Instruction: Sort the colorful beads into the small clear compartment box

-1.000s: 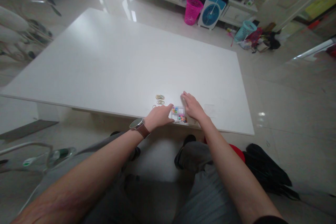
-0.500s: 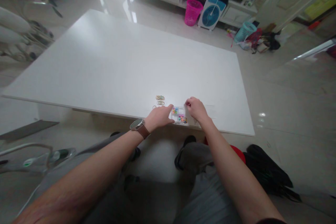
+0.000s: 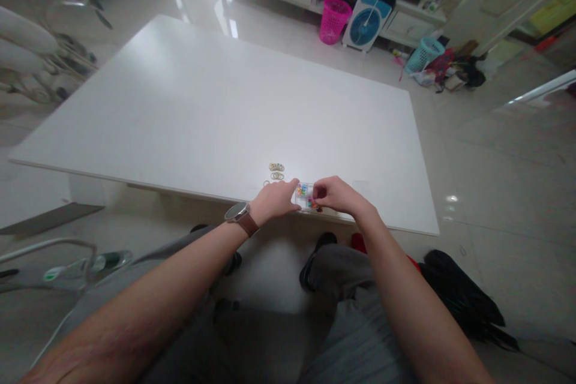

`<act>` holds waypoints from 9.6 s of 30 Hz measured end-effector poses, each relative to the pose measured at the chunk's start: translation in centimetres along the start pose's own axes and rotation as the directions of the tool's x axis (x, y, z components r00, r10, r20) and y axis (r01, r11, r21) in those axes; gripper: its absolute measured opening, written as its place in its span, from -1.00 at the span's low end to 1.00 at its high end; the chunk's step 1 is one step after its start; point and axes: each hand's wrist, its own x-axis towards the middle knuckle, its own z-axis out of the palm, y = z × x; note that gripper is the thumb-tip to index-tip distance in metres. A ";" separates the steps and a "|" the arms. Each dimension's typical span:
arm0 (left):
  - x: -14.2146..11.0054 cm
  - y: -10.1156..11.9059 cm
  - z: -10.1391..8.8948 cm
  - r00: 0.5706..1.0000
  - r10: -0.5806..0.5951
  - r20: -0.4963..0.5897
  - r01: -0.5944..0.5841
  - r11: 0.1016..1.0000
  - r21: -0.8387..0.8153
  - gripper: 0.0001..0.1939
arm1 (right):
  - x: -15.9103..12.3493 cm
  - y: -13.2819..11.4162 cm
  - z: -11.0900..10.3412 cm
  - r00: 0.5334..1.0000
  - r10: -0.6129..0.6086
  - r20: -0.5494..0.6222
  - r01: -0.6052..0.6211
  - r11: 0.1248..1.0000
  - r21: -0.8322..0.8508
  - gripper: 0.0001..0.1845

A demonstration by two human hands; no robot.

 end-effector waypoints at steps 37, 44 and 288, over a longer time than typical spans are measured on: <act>0.0 0.0 -0.1 1.000 0.001 0.011 -0.001 1.000 -0.014 -0.48 | 0.3 -0.5 0.9 0.999 0.044 0.006 -0.038 0.917 -0.397 -0.94; -0.1 0.2 -0.3 1.000 0.007 0.015 -0.006 1.000 -0.024 -0.48 | 0.3 -0.7 0.8 0.999 0.054 -0.004 -0.051 0.905 -0.423 -0.89; 2.0 -2.4 -1.7 0.938 -0.254 -0.234 -0.039 0.594 -0.804 -0.90 | 2.0 -0.2 3.1 0.855 0.038 -0.518 -0.099 0.991 -0.090 -0.90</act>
